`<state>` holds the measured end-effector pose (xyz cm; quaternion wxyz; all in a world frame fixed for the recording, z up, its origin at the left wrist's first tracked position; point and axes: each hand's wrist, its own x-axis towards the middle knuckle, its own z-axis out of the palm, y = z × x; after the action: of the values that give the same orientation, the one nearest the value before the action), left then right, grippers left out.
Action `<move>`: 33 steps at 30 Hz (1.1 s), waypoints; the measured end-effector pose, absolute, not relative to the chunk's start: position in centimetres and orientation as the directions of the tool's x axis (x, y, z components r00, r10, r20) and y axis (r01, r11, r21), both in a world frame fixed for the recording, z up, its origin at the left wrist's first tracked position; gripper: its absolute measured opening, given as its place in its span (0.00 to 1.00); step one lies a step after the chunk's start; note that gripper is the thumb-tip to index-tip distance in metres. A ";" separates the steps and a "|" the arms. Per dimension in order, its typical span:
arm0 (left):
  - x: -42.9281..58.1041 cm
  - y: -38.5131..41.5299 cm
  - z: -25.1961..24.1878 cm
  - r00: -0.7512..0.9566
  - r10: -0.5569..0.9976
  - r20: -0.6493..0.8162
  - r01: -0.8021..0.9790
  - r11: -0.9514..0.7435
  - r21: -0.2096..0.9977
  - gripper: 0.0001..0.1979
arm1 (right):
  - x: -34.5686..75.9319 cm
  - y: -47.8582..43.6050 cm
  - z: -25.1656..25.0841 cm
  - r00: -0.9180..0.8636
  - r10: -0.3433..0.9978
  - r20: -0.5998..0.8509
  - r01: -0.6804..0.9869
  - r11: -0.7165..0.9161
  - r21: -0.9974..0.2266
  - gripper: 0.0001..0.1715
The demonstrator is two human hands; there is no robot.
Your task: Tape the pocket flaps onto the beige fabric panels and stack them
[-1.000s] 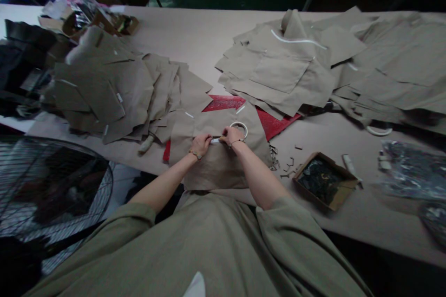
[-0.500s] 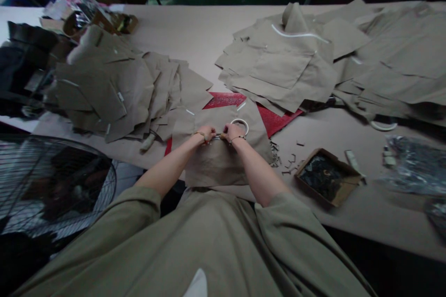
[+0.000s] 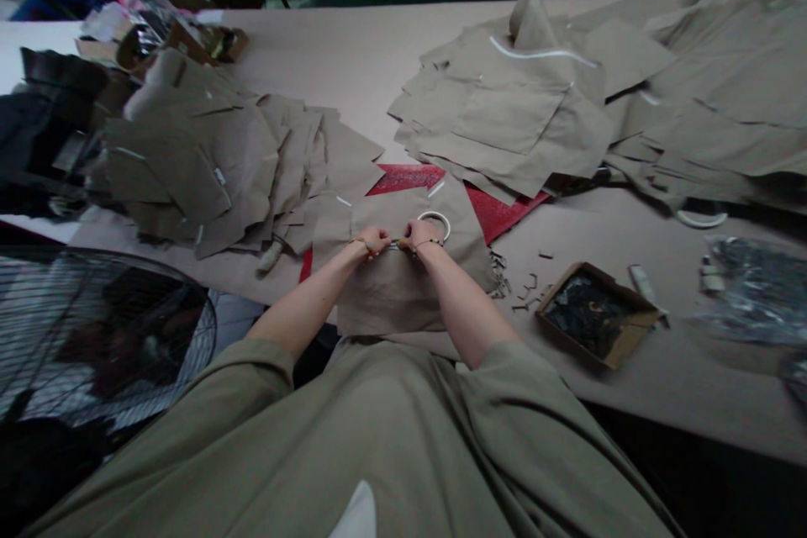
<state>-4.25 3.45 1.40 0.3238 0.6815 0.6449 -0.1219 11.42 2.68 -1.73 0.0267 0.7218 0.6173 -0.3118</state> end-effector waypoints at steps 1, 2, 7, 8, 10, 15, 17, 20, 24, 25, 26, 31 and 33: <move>-4.2 3.5 1.3 0.137 0.802 -0.581 0.957 0.044 0.286 0.10 | 11.4 2.8 -1.6 0.044 0.871 -0.489 0.909 -0.238 -0.341 0.16; -4.2 3.5 1.1 0.133 0.805 -0.578 0.957 0.047 0.286 0.10 | 11.3 2.8 -1.4 0.045 0.868 -0.495 0.910 -0.240 -0.338 0.16; -3.5 2.9 0.9 0.071 0.822 -0.566 0.963 0.091 0.253 0.11 | 11.2 2.8 -1.0 0.042 0.869 -0.493 0.915 -0.232 -0.331 0.17; -3.4 2.5 0.8 0.052 0.831 -0.554 0.963 0.104 0.247 0.11 | 11.2 2.7 -1.1 0.042 0.871 -0.490 0.914 -0.231 -0.333 0.17; -3.6 1.4 0.8 0.015 0.865 -0.501 0.957 0.132 0.257 0.12 | 11.4 2.4 -1.3 0.023 0.878 -0.478 0.907 -0.219 -0.359 0.18; -5.1 -1.3 0.2 0.113 0.953 -0.280 0.923 0.003 0.384 0.11 | 12.0 1.5 -1.7 -0.095 0.900 -0.425 0.856 -0.144 -0.496 0.20; -5.6 -1.8 -0.2 0.162 0.962 -0.222 0.909 -0.058 0.414 0.12 | 12.1 1.2 -1.6 -0.089 0.900 -0.427 0.854 -0.151 -0.497 0.22; -6.0 -2.0 -0.8 0.185 0.963 -0.196 0.906 -0.090 0.414 0.13 | 11.9 0.8 -1.4 -0.072 0.903 -0.423 0.869 -0.152 -0.471 0.26; -5.7 -2.2 -1.7 0.158 0.973 -0.168 0.917 -0.082 0.391 0.13 | 11.6 0.3 -1.2 -0.054 0.915 -0.400 0.879 -0.146 -0.454 0.26; -5.6 -2.2 -1.9 0.141 0.977 -0.160 0.919 -0.069 0.389 0.13 | 11.5 0.2 -1.2 -0.046 0.916 -0.398 0.881 -0.151 -0.449 0.26; -5.6 -2.2 -2.0 0.125 0.980 -0.152 0.919 -0.056 0.391 0.13 | 11.4 0.1 -1.2 -0.036 0.917 -0.398 0.882 -0.158 -0.443 0.26; -5.5 -2.3 -2.1 0.104 0.981 -0.163 0.909 -0.027 0.416 0.14 | 11.3 0.6 -0.7 -0.031 0.896 -0.443 0.888 -0.178 -0.423 0.26; -5.4 -2.4 -1.9 0.103 0.980 -0.171 0.905 -0.021 0.424 0.14 | 11.3 0.9 -0.5 -0.051 0.883 -0.467 0.887 -0.175 -0.427 0.26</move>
<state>-5.43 -2.37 -1.93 0.2192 0.7095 0.6643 0.0850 11.31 0.91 -0.50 0.0030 0.6889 0.6424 -0.3358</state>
